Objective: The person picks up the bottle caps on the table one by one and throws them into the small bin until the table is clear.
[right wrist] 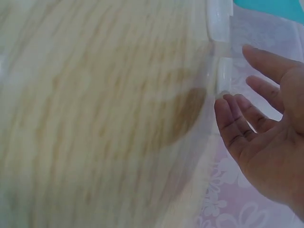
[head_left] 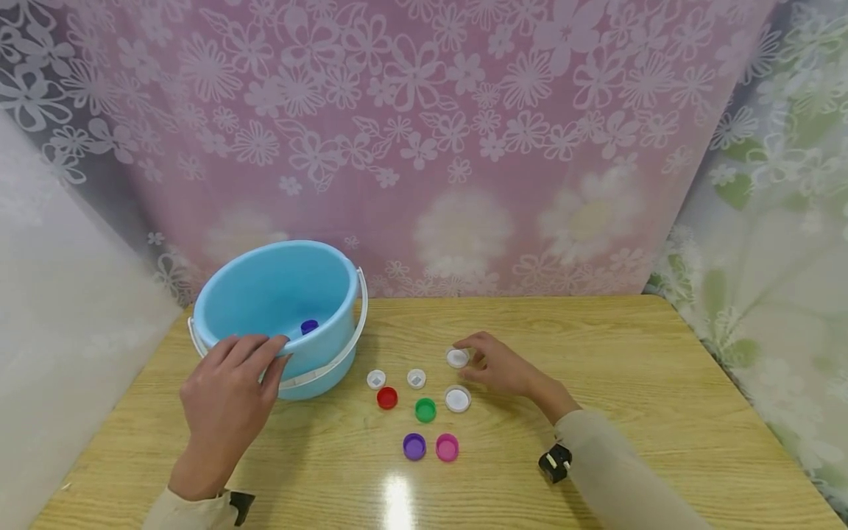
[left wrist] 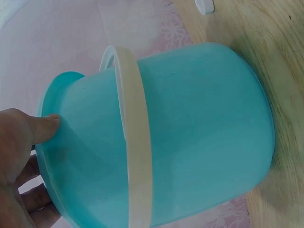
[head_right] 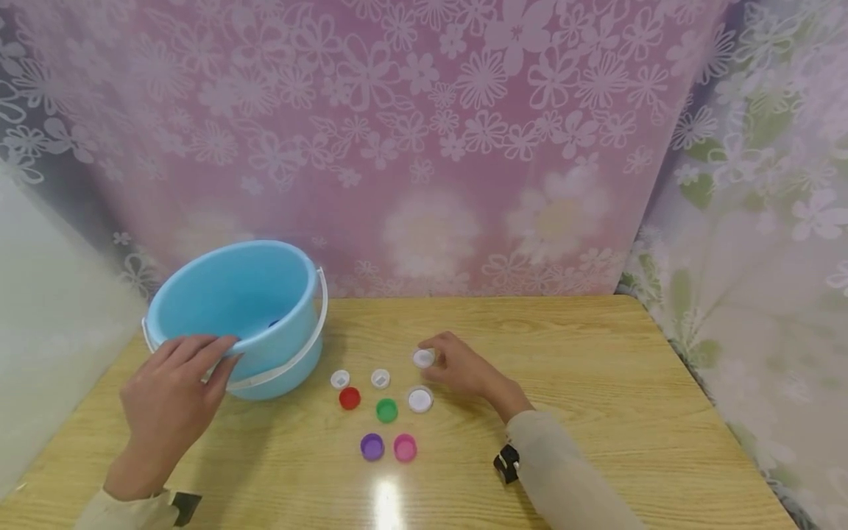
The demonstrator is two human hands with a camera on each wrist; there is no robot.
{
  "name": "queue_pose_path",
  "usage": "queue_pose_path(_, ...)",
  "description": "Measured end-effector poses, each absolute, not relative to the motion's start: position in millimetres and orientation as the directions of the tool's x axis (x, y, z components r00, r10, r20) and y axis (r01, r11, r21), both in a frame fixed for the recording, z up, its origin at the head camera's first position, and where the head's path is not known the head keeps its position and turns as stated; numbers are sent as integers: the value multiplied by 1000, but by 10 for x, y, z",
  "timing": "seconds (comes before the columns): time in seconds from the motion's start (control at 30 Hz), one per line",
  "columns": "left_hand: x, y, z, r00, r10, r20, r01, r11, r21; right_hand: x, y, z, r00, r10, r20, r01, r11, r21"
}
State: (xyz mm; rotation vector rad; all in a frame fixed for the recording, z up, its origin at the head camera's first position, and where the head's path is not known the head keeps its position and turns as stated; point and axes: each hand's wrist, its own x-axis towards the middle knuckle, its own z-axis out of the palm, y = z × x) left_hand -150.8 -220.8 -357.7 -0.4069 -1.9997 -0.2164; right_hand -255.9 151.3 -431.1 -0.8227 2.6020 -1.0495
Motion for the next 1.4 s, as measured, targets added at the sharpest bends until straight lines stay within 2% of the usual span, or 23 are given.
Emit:
queue_pose_path(0.2,-1505,-2212,-3574,-406,186,895,371,928,-25,-2588,1426,-4310,-840,-542,-10,-408,643,-648)
queue_pose_path(0.5,-1507,-2213,-3569,-409,190,892,375,927,-25,-2667,1312,-4317,-916,-401,-27,-294,714,-635)
queue_pose_path(0.73,-1504,-2217,-3579,-413,184,892,371,928,-20,-2690,1294,-4365,-897,-441,-16,-348,730,-589)
queue_pose_path(1.4,-1509,-2215,-3570,-408,197,891,376,926,-32,-2714,1323,-4358,-912,-411,-14,-327,745,-582)
